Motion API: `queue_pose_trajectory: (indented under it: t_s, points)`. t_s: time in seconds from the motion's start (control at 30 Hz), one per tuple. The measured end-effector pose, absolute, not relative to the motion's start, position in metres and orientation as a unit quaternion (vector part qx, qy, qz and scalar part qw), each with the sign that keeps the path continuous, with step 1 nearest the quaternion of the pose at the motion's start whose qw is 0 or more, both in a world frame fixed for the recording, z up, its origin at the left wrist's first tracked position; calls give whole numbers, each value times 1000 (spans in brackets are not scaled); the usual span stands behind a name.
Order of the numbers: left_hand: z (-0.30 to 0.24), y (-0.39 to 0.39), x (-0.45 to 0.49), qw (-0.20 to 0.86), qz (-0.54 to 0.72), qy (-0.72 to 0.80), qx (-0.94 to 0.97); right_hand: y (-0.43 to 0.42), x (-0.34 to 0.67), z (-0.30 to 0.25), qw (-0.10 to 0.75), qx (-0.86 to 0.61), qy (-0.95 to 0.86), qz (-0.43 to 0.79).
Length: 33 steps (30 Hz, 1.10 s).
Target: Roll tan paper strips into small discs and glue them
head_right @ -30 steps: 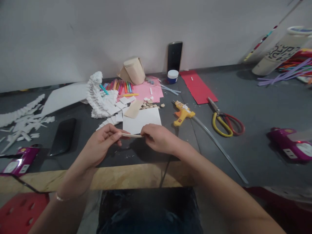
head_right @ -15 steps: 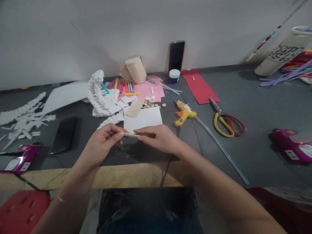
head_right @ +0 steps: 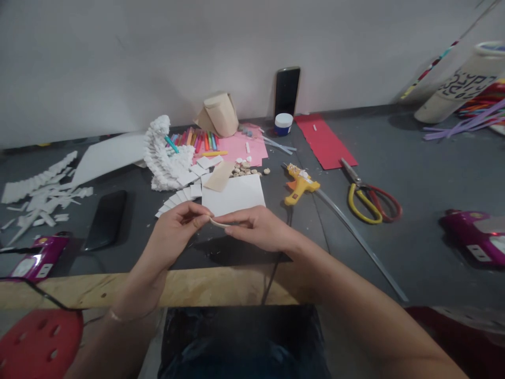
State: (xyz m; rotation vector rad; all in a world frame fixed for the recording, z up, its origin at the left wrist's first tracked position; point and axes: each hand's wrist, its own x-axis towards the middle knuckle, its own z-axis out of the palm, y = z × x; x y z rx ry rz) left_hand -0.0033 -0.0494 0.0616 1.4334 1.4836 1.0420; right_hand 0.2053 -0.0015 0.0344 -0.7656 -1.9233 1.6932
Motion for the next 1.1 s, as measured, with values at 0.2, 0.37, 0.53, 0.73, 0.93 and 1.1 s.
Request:
queue_pose_trajectory:
  t_s: [0.2, 0.37, 0.53, 0.73, 0.93, 1.1]
  points:
    - [46, -47, 2, 407, 510, 558, 513, -2, 205, 34, 241, -284, -705, 604]
    - [44, -47, 7, 382, 514, 578, 505, -2, 205, 34, 246, -290, -701, 603]
    - [48, -48, 17, 292, 536, 605, 511, -1, 205, 36, 264, -285, -691, 609]
    - [50, -51, 26, 209, 510, 627, 551, -1, 205, 38, 279, -292, -680, 612]
    - [49, -50, 25, 277, 487, 628, 540, 2, 208, 42, 265, -305, -690, 600]
    - [49, -50, 22, 338, 466, 612, 542, 4, 211, 40, 259, -306, -702, 588]
